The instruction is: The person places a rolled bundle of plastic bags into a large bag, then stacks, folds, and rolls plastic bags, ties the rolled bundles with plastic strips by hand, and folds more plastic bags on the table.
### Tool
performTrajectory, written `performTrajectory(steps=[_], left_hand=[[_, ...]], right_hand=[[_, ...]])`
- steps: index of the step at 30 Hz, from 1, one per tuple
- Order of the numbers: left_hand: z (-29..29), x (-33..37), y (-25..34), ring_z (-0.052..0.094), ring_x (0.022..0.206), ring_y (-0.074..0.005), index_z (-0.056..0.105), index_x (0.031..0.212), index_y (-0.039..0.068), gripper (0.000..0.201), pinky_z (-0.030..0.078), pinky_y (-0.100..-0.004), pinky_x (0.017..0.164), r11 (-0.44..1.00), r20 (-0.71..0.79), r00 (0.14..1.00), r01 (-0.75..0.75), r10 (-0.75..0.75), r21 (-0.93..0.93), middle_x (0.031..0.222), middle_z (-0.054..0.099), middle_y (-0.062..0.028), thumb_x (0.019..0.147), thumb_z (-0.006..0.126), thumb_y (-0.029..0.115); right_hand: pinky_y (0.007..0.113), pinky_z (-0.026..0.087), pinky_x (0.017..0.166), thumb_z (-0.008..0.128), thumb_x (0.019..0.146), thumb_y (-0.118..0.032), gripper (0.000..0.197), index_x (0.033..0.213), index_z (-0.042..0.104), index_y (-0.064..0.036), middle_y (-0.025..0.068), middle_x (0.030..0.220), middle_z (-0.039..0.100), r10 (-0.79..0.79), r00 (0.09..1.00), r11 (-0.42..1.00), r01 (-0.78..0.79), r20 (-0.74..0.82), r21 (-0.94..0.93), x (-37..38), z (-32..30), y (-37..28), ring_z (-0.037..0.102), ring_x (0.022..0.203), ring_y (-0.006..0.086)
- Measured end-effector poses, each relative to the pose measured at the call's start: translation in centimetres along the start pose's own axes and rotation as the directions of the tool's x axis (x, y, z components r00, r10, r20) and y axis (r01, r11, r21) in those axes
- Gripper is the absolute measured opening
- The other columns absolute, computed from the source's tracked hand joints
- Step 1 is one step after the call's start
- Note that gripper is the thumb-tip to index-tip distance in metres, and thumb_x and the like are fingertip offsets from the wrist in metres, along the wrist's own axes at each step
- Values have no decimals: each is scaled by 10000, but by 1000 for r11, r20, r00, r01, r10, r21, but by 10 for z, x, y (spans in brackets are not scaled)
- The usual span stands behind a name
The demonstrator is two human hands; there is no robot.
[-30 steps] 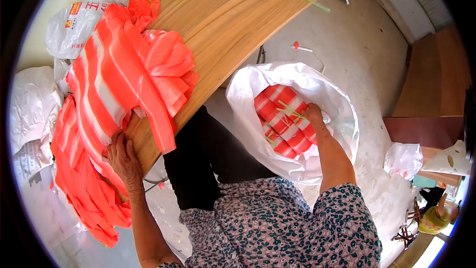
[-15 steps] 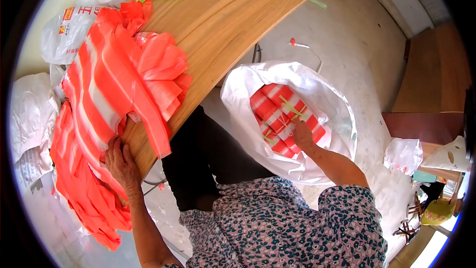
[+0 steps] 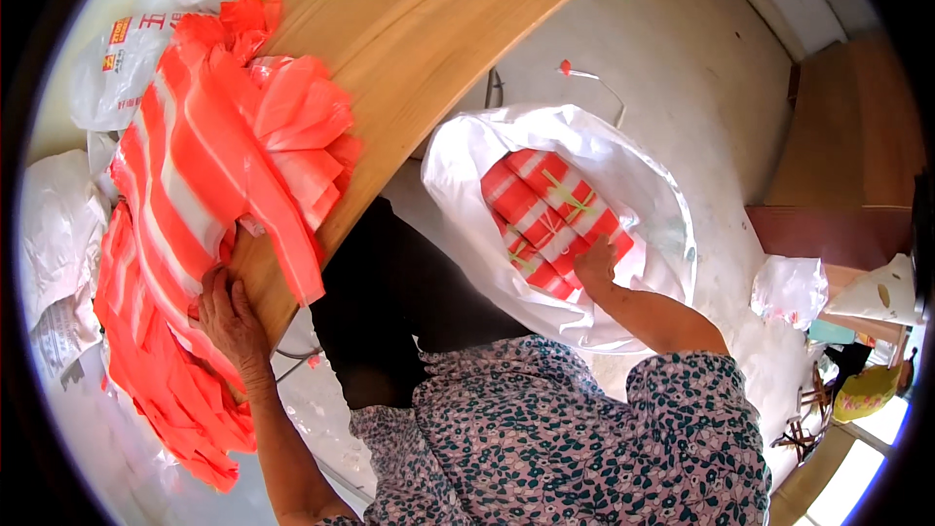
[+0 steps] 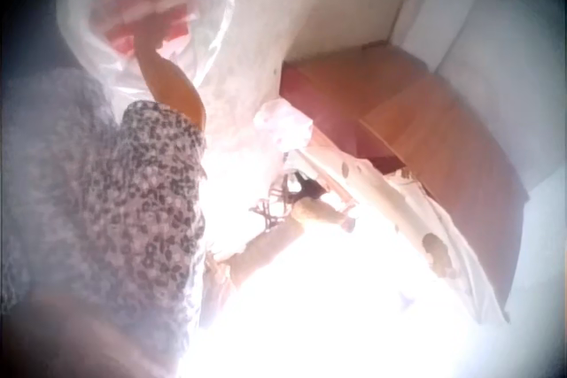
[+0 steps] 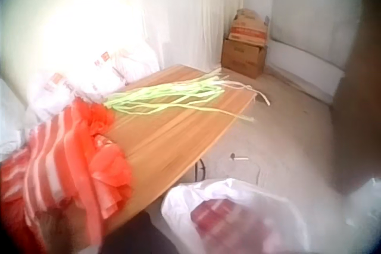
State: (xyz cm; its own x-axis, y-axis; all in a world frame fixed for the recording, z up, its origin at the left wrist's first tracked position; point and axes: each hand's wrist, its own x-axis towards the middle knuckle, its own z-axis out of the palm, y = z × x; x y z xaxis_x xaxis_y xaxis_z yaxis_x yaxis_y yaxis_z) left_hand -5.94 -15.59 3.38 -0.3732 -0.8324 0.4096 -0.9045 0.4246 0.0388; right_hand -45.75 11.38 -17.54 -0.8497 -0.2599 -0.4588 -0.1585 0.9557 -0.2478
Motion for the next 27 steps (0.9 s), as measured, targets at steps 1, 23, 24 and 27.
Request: performTrajectory(steps=[1, 23, 24, 27], left_hand=[[-2, 1, 1, 528, 1042, -305, 582, 1067, 27, 222, 369, -404, 949, 1000, 2, 1000, 18, -18, -6, 1160, 581, -89, 910, 520, 170], [0, 3, -1, 525, 1034, -305, 571, 1072, 32, 228, 381, -400, 930, 1000, 3, 1000, -4, 4, -2, 1155, 579, -82, 916, 507, 186], [-1, 3, 2, 525, 1029, -306, 572, 1071, 32, 229, 380, -401, 931, 1000, -2, 1000, -1, 2, 8, 1156, 579, -82, 916, 508, 187], [0, 3, 2, 527, 1021, -307, 577, 1069, 33, 231, 377, -404, 932, 1000, -17, 1000, -4, 4, 18, 1159, 580, -83, 915, 511, 192]], right_hand=[[483, 422, 907, 600, 736, -79, 651, 1318, 310, -48, 265, 1156, 450, 60, 997, 998, -61, -46, -20, 2, 6, 3, 478, 1060, 452], [482, 447, 856, 515, 843, -133, 443, 1270, 406, -95, 163, 1189, 547, 159, 978, 967, -182, -136, -177, 66, -6, 23, 526, 1126, 334], [477, 450, 847, 523, 823, -104, 417, 1228, 430, -84, 164, 1146, 553, 103, 986, 971, -127, -128, -201, 63, -5, 21, 535, 1092, 337], [479, 452, 836, 545, 774, -55, 426, 1190, 455, -62, 167, 1089, 549, -242, 960, 940, 196, -140, -278, 59, 12, 31, 549, 1023, 342]])
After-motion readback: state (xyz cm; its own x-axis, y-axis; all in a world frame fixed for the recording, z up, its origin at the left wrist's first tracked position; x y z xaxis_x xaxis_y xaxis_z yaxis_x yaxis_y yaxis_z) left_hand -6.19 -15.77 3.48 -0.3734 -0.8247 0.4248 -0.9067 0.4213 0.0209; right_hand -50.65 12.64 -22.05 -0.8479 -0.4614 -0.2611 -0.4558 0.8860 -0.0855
